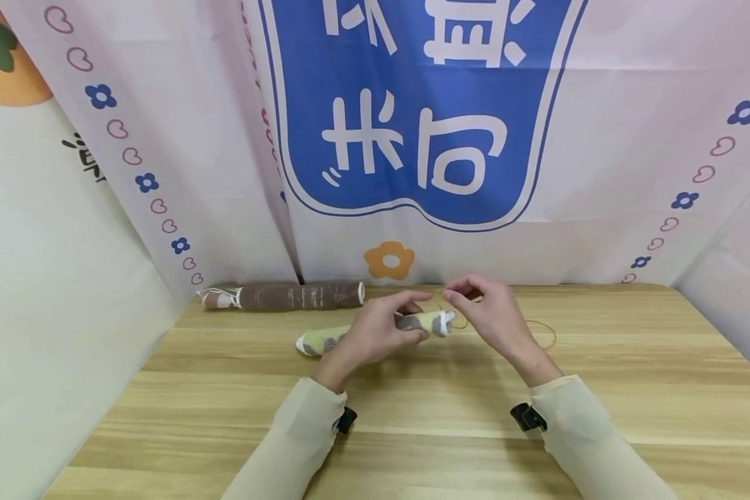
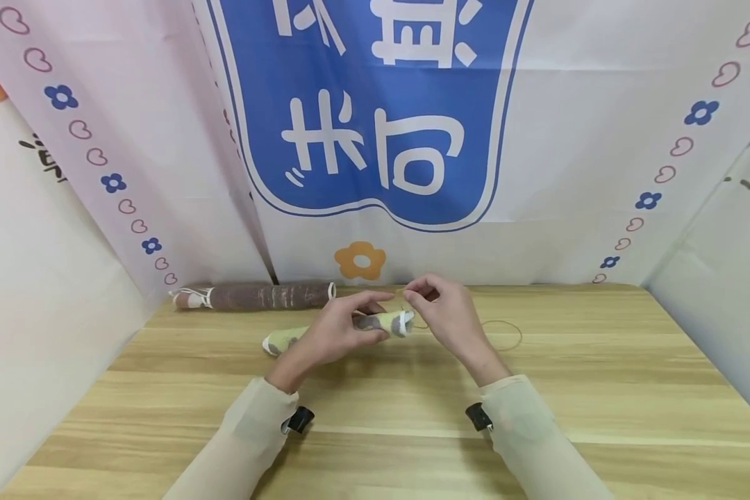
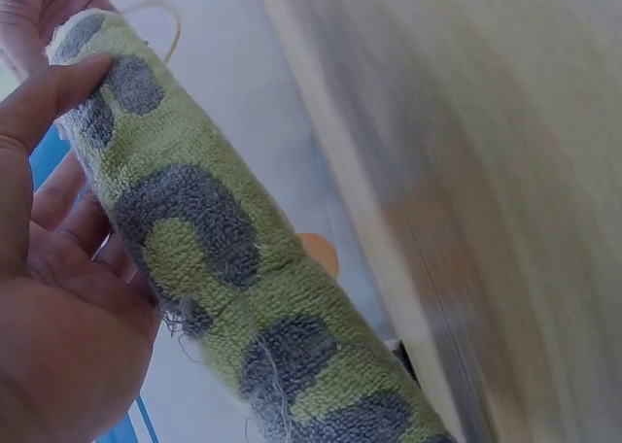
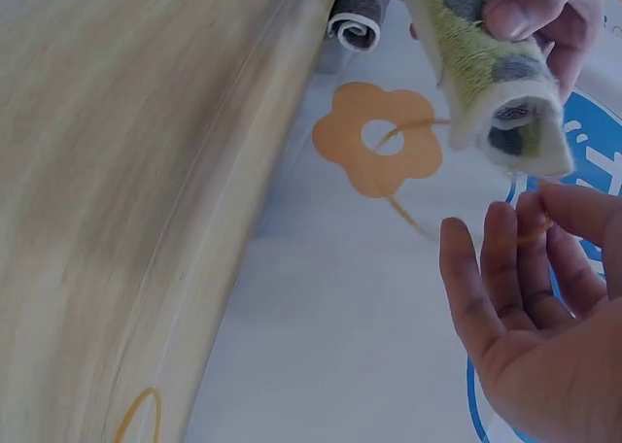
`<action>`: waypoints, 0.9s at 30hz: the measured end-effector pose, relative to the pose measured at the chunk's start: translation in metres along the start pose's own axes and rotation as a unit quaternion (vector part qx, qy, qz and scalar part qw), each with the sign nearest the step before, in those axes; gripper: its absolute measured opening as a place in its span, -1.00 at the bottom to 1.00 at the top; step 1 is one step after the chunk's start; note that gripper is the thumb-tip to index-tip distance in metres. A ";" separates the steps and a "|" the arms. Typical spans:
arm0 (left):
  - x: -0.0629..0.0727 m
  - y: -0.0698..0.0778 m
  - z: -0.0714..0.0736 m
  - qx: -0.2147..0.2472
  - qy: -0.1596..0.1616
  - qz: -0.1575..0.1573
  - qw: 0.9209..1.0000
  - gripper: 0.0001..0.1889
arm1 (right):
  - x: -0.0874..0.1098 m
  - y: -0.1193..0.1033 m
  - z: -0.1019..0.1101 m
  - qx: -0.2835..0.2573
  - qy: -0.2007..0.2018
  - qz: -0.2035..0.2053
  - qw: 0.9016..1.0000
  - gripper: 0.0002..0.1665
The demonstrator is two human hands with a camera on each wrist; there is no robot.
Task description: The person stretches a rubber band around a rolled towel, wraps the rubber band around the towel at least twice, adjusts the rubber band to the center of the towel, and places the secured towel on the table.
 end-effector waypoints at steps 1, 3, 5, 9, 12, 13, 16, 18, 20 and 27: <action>0.000 0.001 -0.001 0.002 -0.003 -0.001 1.000 -0.40 | 0.000 0.000 0.001 0.007 0.005 0.001 1.000 -0.86; 0.000 0.002 -0.001 0.004 -0.007 -0.005 1.000 -0.40 | 0.000 0.001 0.002 0.021 0.013 0.002 1.000 -0.87; -0.001 0.003 -0.001 0.005 -0.007 -0.007 1.000 -0.37 | -0.001 0.001 0.002 0.021 0.010 0.002 1.000 -0.88; -0.001 0.005 0.001 -0.002 0.000 -0.005 1.000 -0.28 | -0.001 -0.002 0.001 0.008 -0.019 0.015 1.000 -0.91; 0.000 0.005 0.001 -0.019 0.007 -0.010 1.000 -0.40 | -0.002 -0.006 -0.001 -0.006 -0.047 0.031 0.998 -0.93; 0.000 0.005 0.001 -0.024 0.009 -0.013 1.000 -0.46 | -0.002 -0.007 -0.001 -0.008 -0.054 0.034 0.998 -0.93; -0.001 0.003 0.001 -0.034 0.025 -0.020 0.999 -0.65 | -0.002 -0.009 -0.001 -0.007 -0.064 0.033 0.997 -0.92; -0.001 0.001 0.003 -0.035 0.045 -0.017 0.998 -0.68 | -0.002 -0.008 0.001 -0.005 -0.066 0.019 0.998 -0.91; -0.002 -0.001 0.005 -0.034 0.071 -0.012 0.997 -0.72 | -0.001 -0.007 0.002 -0.006 -0.071 0.006 0.997 -0.89; -0.004 -0.005 0.013 -0.018 0.136 0.007 0.990 -0.72 | 0.000 -0.005 -0.002 -0.082 -0.124 -0.008 0.989 -0.75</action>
Point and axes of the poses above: each hand's wrist, its own x-axis away from the middle knuckle, its own z-axis out of the back of the hand, y = z × x, the point moved 5 cm from there along -x, towards the middle knuckle, and after that the axes turned 10 degrees about z, right-handed, at the moved point
